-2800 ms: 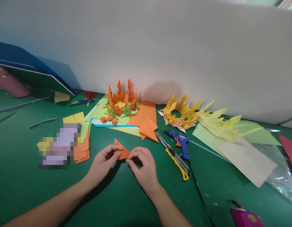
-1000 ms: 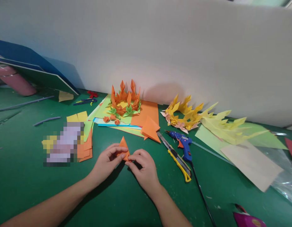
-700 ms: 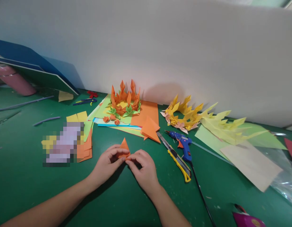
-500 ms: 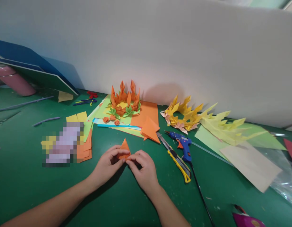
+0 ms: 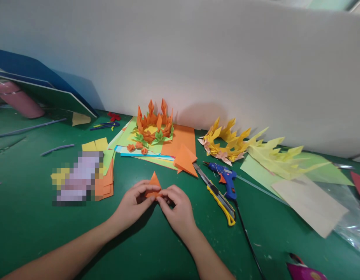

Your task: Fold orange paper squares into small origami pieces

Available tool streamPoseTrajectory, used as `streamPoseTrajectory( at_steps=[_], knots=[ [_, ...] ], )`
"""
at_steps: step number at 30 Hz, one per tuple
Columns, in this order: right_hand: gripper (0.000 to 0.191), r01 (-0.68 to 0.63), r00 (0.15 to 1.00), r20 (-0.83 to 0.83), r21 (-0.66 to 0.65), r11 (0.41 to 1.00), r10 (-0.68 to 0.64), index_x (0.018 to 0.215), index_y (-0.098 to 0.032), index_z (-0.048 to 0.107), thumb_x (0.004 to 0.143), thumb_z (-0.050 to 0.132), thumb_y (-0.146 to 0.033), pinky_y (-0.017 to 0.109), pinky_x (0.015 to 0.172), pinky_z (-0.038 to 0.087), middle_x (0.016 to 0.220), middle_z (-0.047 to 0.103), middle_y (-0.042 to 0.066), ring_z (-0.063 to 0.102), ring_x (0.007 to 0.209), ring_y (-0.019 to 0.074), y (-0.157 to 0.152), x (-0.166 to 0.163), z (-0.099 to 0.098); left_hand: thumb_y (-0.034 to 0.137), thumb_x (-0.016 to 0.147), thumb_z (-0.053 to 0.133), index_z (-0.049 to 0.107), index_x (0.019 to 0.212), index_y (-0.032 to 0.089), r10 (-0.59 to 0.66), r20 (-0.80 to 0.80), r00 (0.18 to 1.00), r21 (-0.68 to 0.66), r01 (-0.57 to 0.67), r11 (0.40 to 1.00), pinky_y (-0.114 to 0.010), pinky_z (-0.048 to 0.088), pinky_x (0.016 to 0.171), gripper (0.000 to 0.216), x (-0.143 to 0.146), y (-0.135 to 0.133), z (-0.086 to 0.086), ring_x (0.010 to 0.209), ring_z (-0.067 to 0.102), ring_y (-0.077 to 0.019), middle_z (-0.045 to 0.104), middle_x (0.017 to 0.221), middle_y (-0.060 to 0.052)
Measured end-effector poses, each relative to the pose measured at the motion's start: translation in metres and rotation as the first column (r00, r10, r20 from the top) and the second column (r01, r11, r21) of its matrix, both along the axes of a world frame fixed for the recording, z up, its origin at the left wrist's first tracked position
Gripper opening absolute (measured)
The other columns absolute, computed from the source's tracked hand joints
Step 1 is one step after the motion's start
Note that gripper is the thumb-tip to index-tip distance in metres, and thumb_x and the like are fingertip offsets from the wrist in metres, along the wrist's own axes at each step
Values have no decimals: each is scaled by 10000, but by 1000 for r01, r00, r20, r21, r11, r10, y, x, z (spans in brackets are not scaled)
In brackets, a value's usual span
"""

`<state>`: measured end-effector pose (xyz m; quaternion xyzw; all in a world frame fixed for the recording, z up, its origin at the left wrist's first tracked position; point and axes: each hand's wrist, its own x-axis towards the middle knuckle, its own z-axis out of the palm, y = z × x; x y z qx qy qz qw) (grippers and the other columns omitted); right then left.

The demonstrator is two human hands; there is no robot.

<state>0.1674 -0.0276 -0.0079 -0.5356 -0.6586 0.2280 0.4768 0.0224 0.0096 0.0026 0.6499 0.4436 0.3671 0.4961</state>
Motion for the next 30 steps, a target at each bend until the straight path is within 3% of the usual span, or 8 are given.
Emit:
streamPoseTrajectory(
  at_steps=[8,15,23,30],
  knots=[
    [101,-8,1000,-3,-8,1000,8,723,-191,651,794,580,-194,237,534,465,662,579,15,555,584,135,-1,0,-1,187,720,595,705,791,196,14,-11,1000,-11,-14,1000,-353,481,815,132,-2,0,-2,892,590,-195,630,856,-58],
    [39,61,991,-116,-111,992,-73,717,-186,580,739,611,-193,221,516,450,610,562,-19,515,529,117,0,-1,-3,151,724,580,707,779,207,5,-4,1000,32,-5,999,-326,495,777,149,-1,1,0,859,600,-179,649,849,-49],
    [150,63,994,-80,-122,990,-73,669,-187,553,801,541,-258,224,534,431,613,544,-8,505,554,121,-1,0,0,176,730,582,695,798,194,-6,25,1000,48,4,999,-302,514,714,134,-1,-2,-1,808,600,-165,627,845,-50],
    [159,30,989,-137,-139,990,-50,690,-191,536,817,520,-285,243,562,444,710,570,23,532,614,139,1,0,-2,212,713,614,701,800,188,-5,108,994,-77,14,997,-316,512,717,125,1,-2,0,808,595,-173,604,852,-55]
  ],
)
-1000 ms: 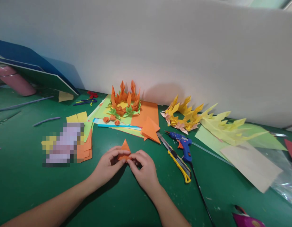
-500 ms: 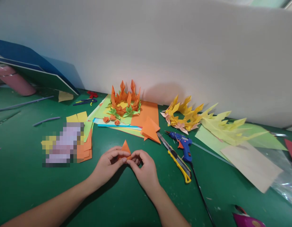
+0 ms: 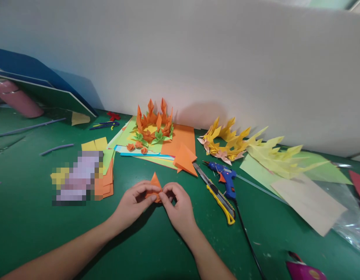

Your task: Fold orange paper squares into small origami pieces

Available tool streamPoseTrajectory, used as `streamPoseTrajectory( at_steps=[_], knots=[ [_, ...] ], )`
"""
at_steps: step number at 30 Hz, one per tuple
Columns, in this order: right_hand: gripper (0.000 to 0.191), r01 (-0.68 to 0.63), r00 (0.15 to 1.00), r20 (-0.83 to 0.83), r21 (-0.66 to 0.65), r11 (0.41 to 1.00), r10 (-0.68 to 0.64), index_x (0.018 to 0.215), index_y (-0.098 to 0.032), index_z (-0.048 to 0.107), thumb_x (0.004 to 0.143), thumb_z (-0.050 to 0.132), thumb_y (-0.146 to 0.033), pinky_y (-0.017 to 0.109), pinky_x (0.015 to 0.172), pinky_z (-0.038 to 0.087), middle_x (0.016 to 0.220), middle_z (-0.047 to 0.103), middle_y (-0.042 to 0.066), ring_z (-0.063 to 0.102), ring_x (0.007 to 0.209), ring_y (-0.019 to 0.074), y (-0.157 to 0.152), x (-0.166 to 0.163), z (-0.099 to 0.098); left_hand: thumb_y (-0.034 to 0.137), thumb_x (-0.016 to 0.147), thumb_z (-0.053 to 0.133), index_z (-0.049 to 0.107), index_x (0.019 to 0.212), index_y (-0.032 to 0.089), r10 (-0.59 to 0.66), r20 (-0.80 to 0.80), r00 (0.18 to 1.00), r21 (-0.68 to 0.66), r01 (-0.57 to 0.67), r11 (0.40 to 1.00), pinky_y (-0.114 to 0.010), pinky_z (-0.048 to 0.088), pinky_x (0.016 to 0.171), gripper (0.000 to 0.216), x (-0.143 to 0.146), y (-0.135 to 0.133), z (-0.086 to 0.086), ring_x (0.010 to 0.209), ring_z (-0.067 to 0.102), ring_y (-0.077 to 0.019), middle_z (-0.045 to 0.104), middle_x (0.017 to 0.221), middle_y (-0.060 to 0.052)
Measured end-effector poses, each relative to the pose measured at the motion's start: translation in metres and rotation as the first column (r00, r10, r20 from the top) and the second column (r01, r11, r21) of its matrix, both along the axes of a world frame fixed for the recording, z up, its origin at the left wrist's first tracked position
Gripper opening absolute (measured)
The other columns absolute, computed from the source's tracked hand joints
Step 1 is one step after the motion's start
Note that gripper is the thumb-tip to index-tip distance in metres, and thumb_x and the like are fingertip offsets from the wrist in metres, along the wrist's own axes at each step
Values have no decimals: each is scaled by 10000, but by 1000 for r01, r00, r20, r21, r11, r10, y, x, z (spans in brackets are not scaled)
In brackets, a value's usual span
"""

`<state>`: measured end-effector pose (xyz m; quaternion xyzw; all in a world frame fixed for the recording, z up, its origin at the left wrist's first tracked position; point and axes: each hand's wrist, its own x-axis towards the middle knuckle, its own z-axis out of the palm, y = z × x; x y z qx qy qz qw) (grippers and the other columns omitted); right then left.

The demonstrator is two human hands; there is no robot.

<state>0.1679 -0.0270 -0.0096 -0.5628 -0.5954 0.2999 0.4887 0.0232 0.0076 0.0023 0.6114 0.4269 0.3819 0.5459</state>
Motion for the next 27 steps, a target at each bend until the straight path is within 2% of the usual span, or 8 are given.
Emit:
streamPoseTrajectory(
  at_steps=[5,10,12,15,18,22,27],
  knots=[
    [164,18,999,-25,-75,997,-20,685,-185,547,799,536,-303,245,552,431,630,551,1,522,578,138,0,1,-2,232,661,672,688,801,170,24,105,994,-146,-9,989,-314,507,751,154,0,2,-1,838,601,-175,610,885,-53],
    [118,26,993,-117,-79,997,-35,771,-190,537,759,563,-305,237,549,444,657,566,-3,523,581,132,0,-1,-3,198,630,695,658,852,169,9,182,983,-196,27,980,-311,501,768,228,2,3,0,867,612,-179,654,897,-50],
    [144,12,989,-144,-85,996,-24,831,-186,540,751,561,-303,237,552,449,673,575,1,534,596,134,1,-1,-3,188,634,682,652,849,167,0,187,982,-189,36,981,-307,499,766,218,2,2,0,874,613,-179,656,903,-51],
    [127,-20,995,-104,-116,993,8,779,-182,549,760,542,-307,232,540,427,650,558,-2,510,576,127,1,-1,0,173,659,642,646,857,168,-15,160,987,-157,40,987,-304,500,744,198,1,2,-1,853,613,-173,651,905,-54],
    [151,-36,998,-58,-138,990,28,682,-187,522,767,529,-312,222,502,384,591,505,-23,450,524,111,1,0,3,135,682,599,654,857,175,-20,87,996,-53,24,998,-303,490,768,188,0,1,-1,858,601,-168,637,902,-52],
    [167,-42,997,-74,-143,989,32,667,-189,506,766,523,-323,216,483,362,582,486,-30,427,508,105,0,0,4,96,672,595,649,905,191,-47,-3,999,55,47,997,-296,492,766,258,0,-1,0,886,586,-173,619,933,-52],
    [174,-30,994,-112,-147,989,13,672,-189,505,767,521,-334,220,503,374,597,499,-22,453,532,114,0,0,1,93,660,592,615,952,196,-90,-11,996,6,90,996,-233,502,631,311,2,-3,1,847,579,-157,573,979,-50]
  ],
)
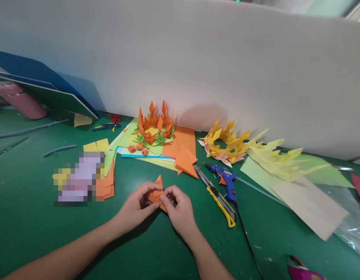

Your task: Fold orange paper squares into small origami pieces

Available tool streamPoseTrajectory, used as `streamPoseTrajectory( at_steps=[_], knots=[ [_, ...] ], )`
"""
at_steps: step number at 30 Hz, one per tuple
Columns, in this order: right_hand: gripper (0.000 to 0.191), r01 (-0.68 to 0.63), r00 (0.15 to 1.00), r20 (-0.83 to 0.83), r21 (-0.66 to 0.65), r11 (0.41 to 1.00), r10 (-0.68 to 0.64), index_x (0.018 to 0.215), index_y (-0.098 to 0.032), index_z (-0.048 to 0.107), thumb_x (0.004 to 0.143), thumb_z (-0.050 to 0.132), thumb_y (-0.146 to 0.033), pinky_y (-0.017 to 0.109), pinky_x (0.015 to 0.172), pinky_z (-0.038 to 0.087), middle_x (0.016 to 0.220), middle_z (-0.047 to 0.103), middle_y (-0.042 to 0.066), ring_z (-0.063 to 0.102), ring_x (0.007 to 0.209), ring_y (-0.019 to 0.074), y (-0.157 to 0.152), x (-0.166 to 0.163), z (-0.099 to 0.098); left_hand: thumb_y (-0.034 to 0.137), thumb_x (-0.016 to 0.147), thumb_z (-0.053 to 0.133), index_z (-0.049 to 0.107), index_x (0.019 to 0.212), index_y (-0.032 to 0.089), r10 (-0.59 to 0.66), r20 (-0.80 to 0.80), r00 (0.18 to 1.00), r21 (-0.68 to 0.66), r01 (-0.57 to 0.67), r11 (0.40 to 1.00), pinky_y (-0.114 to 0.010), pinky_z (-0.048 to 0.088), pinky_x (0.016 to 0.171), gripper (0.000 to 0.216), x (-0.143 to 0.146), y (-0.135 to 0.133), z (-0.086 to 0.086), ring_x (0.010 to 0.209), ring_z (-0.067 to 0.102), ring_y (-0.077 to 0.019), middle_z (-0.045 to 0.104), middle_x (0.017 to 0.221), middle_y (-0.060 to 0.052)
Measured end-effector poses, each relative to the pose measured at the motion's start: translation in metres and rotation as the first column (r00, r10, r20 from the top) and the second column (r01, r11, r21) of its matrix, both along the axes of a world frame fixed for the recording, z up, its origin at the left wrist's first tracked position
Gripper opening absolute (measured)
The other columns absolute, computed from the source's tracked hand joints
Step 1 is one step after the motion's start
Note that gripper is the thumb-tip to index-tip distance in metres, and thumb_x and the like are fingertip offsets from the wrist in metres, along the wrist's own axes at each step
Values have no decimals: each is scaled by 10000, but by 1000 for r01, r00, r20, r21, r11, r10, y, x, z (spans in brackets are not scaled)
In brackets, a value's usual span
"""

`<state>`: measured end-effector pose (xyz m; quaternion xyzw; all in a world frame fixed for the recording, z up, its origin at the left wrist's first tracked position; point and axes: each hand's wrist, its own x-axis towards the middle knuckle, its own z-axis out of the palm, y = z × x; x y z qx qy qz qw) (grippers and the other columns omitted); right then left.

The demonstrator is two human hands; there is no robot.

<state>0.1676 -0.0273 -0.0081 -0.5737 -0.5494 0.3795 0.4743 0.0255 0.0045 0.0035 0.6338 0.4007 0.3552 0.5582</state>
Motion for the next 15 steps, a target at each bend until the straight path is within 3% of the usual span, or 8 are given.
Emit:
streamPoseTrajectory(
  at_steps=[7,15],
  knots=[
    [165,-16,1000,-6,10,1000,16,673,-186,509,769,528,-318,213,494,369,592,497,-25,443,524,107,-1,0,2,151,651,651,608,967,188,-20,39,999,-162,26,986,-183,454,536,321,-2,2,1,765,553,-124,546,999,-43],
    [256,-47,998,36,44,998,46,631,-194,461,814,486,-372,209,474,332,538,415,-51,396,494,100,-1,0,3,203,637,673,618,939,186,-53,119,991,-196,75,978,-210,446,547,308,-1,2,-2,722,528,-121,522,952,-37]
  ],
)
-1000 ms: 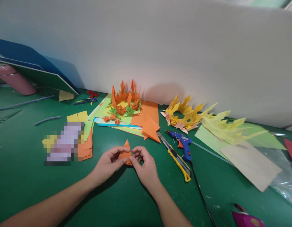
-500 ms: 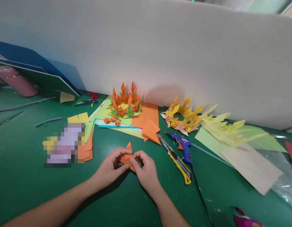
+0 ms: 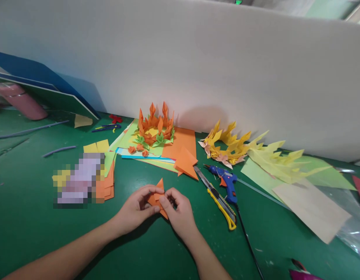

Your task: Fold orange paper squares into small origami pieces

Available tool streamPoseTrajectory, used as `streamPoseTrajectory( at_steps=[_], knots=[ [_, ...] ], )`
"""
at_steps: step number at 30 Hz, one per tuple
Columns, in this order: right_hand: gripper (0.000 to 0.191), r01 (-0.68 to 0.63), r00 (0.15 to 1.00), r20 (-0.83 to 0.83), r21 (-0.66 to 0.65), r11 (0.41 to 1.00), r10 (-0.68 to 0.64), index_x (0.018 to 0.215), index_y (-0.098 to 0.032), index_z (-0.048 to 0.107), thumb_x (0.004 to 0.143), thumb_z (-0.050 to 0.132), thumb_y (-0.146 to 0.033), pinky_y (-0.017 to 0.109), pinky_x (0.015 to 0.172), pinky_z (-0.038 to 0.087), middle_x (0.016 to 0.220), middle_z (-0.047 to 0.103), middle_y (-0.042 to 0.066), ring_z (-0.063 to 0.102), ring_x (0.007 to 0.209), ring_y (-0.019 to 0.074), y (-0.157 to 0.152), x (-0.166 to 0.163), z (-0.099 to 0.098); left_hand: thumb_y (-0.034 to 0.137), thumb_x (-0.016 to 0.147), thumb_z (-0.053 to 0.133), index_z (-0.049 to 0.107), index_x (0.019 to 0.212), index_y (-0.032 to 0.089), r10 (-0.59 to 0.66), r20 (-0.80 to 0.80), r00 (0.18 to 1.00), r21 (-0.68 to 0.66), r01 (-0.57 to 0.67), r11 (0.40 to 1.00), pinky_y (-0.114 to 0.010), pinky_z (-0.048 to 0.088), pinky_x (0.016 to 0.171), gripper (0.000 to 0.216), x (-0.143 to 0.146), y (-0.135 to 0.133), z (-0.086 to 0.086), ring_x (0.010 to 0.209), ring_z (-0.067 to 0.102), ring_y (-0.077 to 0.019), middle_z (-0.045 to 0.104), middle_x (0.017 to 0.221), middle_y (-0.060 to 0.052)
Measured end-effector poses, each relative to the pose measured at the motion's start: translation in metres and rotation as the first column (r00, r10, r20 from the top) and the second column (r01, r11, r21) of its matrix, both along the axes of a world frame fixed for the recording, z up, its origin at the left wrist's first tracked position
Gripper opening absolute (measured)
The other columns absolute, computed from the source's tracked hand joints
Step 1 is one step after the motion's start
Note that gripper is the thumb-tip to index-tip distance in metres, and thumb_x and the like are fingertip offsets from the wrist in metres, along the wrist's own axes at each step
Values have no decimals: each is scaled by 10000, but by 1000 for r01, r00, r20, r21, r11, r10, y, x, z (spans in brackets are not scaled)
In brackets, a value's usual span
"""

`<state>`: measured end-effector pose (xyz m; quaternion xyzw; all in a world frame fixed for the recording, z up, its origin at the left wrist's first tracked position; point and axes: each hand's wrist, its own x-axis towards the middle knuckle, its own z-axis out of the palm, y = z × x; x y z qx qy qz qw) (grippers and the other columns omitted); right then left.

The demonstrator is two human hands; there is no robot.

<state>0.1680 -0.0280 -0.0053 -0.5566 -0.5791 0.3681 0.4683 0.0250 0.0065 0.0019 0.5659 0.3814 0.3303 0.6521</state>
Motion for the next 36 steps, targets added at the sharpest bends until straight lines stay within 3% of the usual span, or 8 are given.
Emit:
streamPoseTrajectory(
  at_steps=[5,12,19,28,36],
  knots=[
    [294,17,999,52,4,1000,-17,614,-196,451,847,433,-374,215,494,335,551,415,-43,415,521,111,0,0,-2,147,653,621,597,966,182,-26,-8,1000,-6,26,1000,-200,416,538,315,0,-1,1,694,516,-102,535,986,-44],
    [292,12,986,163,38,999,-18,626,-197,449,865,415,-361,214,485,318,546,416,-45,404,504,106,-2,-1,-7,120,674,602,479,1051,200,-44,10,999,-51,44,998,-178,305,432,405,1,-3,0,460,360,4,515,1074,-33],
    [291,-21,986,168,46,999,13,620,-198,448,872,415,-339,212,493,338,554,451,-38,431,512,106,-3,-2,-6,233,679,687,384,1091,211,-9,102,995,-142,23,990,-194,394,531,513,2,-3,0,583,514,-71,544,777,40],
    [293,-55,988,150,90,994,41,612,-205,421,879,391,-321,214,486,331,560,438,-37,409,515,108,-4,-2,-3,261,580,782,413,1029,191,18,137,990,-214,12,977,-206,411,524,585,0,0,0,517,525,-61,564,675,65],
    [352,-86,996,-22,22,996,87,614,-209,400,888,376,-430,218,508,352,573,427,-37,406,535,114,-4,-2,2,275,498,831,461,955,173,5,194,981,-309,56,949,-240,471,559,597,-1,4,1,515,598,-94,620,647,50]
  ],
)
